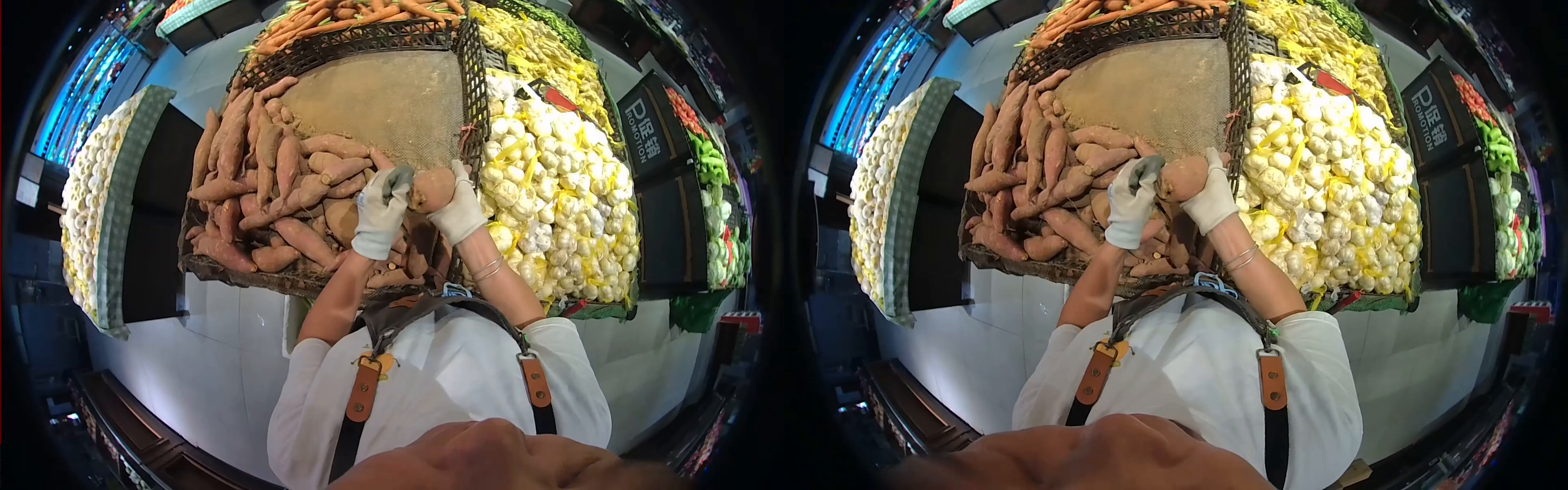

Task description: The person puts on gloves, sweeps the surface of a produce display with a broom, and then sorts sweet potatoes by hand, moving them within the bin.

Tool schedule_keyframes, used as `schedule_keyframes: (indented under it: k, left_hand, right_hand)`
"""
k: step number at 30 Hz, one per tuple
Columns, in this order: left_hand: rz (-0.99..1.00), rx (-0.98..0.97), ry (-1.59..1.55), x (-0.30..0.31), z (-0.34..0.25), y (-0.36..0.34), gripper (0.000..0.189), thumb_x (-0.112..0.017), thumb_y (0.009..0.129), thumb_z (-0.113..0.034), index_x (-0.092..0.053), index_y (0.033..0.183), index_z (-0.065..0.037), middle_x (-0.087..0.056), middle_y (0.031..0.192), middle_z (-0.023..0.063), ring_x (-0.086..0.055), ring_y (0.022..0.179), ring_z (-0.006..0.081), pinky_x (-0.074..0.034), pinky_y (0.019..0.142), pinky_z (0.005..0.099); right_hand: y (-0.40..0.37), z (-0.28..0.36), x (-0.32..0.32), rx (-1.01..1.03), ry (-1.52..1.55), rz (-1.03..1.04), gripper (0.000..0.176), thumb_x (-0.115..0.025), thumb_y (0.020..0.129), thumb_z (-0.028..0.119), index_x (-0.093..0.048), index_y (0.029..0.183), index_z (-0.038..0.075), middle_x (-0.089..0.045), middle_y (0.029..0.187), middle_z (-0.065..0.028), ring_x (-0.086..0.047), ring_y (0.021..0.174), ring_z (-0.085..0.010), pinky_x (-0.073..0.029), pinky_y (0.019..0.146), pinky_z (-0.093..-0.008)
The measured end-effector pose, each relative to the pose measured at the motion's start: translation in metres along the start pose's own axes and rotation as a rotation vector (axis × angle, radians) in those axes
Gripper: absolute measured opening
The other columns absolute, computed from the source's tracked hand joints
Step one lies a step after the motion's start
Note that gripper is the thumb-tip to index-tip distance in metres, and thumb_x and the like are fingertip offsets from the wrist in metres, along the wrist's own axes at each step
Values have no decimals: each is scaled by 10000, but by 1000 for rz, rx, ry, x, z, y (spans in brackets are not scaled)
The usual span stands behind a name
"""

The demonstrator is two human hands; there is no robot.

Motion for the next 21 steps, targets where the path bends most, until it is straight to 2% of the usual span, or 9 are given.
schedule_keyframes:
  k: [1,5,9,10,11,12,13,18,21]
  left_hand:
    - [70,8,81,-4,3,1,417,-665,870,-154,-567,1246,-3,-592,1276,136,-572,1122,184,-472,906,321]
    - [124,-119,121,-29,-15,-6,723,-758,794,-176,-405,1399,4,-541,1338,137,-549,1184,209,-436,997,315]
    - [134,-156,102,-39,-3,1,685,-762,805,-179,-432,1378,-3,-572,1278,121,-580,1135,228,-489,948,347]
    - [176,24,-139,-43,13,3,681,-760,809,-197,-432,1376,-9,-567,1274,128,-593,1109,229,-513,898,349]
    - [215,209,-377,-49,28,2,677,-758,814,-216,-433,1374,-16,-562,1271,135,-606,1083,230,-537,849,351]
    - [249,396,-613,-57,41,-2,674,-756,819,-235,-433,1371,-22,-557,1268,142,-618,1057,230,-561,799,353]
    - [295,415,-766,-62,38,-3,614,-708,865,-178,-414,1382,-26,-557,1256,117,-643,972,198,-579,709,328]
    - [394,403,-836,-65,18,-4,591,-665,901,-270,-405,1371,-23,-594,1124,99,-635,838,201,-550,678,327]
    - [354,442,-860,-65,38,7,511,-629,922,-385,-485,1269,-39,-623,990,105,-636,771,246,-527,658,361]
  right_hand:
    - [2,9,-2,57,-59,38,573,-518,955,473,-440,1311,31,-517,1313,-159,-539,1164,-311,-443,1009,-448]
    - [5,34,-2,273,-303,78,620,-558,934,483,-431,1314,10,-517,1282,-156,-544,1137,-283,-447,995,-421]
    - [-2,56,-19,473,-672,21,554,-656,897,374,-482,1255,-12,-579,1151,-110,-561,1015,-184,-470,883,-316]
    - [-7,60,-28,513,-785,13,530,-673,891,343,-496,1240,-14,-592,1119,-100,-564,988,-167,-471,860,-296]
    - [-12,69,-37,672,-807,32,363,-688,883,298,-582,1093,22,-626,998,-49,-572,911,-120,-472,823,-280]
    - [-12,72,-41,660,-815,46,356,-690,881,291,-584,1081,17,-625,985,-46,-572,906,-123,-470,824,-279]
    - [-12,77,-45,647,-825,60,349,-693,879,285,-585,1069,13,-624,972,-43,-573,900,-125,-468,825,-278]
    - [1,108,-64,766,-1148,113,364,-551,966,355,-607,1004,-3,-638,937,-54,-574,882,-128,-462,846,-284]
    - [-4,138,-57,983,-1240,34,505,-428,998,446,-592,1051,-29,-656,927,-157,-615,891,-241,-471,811,-338]
Point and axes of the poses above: each hand's wrist, its own y-axis towards the middle knuckle, its own x-axis out of the back of the hand, z = x × y, the point moved 10 cm from there along y, towards the middle knuckle
